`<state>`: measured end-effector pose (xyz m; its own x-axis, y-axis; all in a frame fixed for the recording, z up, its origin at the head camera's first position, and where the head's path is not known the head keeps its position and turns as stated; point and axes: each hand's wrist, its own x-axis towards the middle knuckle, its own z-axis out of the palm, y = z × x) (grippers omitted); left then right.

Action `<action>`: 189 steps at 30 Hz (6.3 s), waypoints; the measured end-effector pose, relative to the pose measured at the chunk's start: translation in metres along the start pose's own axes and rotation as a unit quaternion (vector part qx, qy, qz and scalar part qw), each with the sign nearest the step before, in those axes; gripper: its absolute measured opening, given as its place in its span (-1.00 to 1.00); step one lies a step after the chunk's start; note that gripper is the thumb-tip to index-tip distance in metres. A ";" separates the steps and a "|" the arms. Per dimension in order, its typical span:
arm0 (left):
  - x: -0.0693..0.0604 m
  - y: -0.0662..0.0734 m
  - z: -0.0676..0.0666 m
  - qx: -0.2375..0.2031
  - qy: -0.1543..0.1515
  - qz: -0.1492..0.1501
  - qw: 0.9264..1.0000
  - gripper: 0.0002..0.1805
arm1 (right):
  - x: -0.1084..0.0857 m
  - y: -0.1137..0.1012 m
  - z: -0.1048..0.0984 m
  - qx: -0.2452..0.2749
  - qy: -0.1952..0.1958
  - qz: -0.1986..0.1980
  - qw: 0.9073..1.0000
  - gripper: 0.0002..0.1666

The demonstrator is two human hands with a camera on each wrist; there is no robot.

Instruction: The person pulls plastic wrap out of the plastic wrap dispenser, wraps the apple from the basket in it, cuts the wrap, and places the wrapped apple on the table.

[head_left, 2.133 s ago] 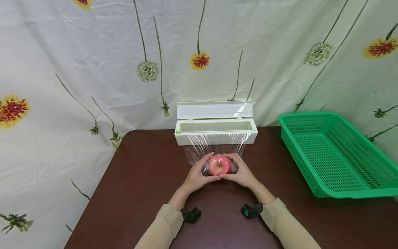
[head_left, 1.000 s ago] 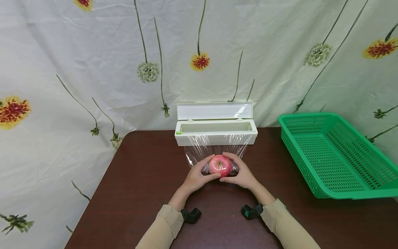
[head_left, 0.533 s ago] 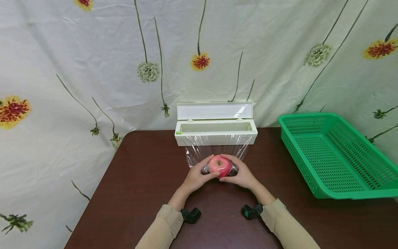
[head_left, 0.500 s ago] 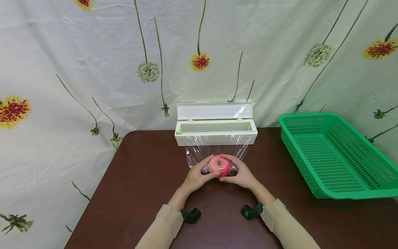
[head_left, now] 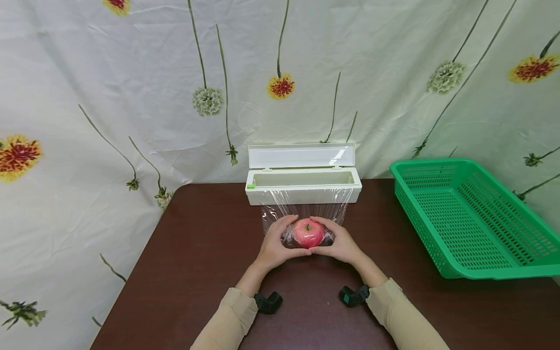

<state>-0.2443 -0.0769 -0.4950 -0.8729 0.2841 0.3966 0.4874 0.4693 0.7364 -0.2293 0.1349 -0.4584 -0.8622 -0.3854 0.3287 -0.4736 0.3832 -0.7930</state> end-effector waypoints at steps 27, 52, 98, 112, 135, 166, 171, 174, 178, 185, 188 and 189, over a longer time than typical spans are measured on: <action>-0.001 -0.001 -0.003 -0.038 -0.052 0.036 0.997 -0.17 | -0.002 -0.009 -0.003 0.007 0.001 0.037 0.999 -0.19; -0.002 0.003 -0.003 -0.032 -0.066 -0.035 0.997 -0.19 | -0.003 -0.003 -0.005 0.031 0.016 0.025 0.999 -0.35; -0.002 0.001 0.000 -0.038 0.011 0.027 0.999 -0.13 | -0.002 -0.005 -0.004 0.002 -0.001 0.048 0.999 -0.19; -0.002 0.003 -0.001 -0.043 -0.024 0.024 0.998 -0.17 | 0.000 0.037 0.004 0.004 0.007 0.047 0.999 -0.16; -0.002 0.004 -0.005 -0.033 -0.036 -0.026 0.998 -0.19 | -0.003 0.015 0.000 0.028 0.025 0.028 0.999 -0.28; 0.004 -0.002 -0.003 0.022 -0.001 0.053 0.998 -0.07 | 0.008 0.050 0.005 -0.006 0.011 0.043 0.999 -0.10; 0.005 -0.004 -0.003 0.020 0.000 0.075 0.997 -0.18 | 0.011 0.051 0.005 -0.009 0.012 0.054 0.998 -0.10; 0.005 -0.005 -0.003 0.018 -0.001 0.069 0.997 -0.22 | 0.012 0.051 0.006 -0.013 0.012 0.063 0.998 -0.09; 0.007 -0.006 -0.002 0.020 0.004 0.066 0.998 -0.24 | 0.013 0.051 0.006 0.005 0.021 0.069 0.997 -0.05; 0.010 -0.006 -0.001 0.005 0.016 0.054 0.998 -0.25 | 0.015 0.054 0.006 0.003 0.034 0.071 0.997 -0.15; 0.012 -0.008 0.000 -0.005 0.020 0.046 0.999 -0.25 | 0.015 0.055 0.006 -0.005 0.036 0.052 0.998 -0.12; 0.012 -0.009 0.001 -0.008 0.022 0.044 0.999 -0.25 | 0.016 0.056 0.006 -0.007 0.036 0.043 0.998 -0.11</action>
<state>-0.2592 -0.0770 -0.4970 -0.8272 0.2861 0.4836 0.5618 0.4313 0.7059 -0.2683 0.1448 -0.5008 -0.9105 -0.2895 0.2953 -0.3985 0.4239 -0.8133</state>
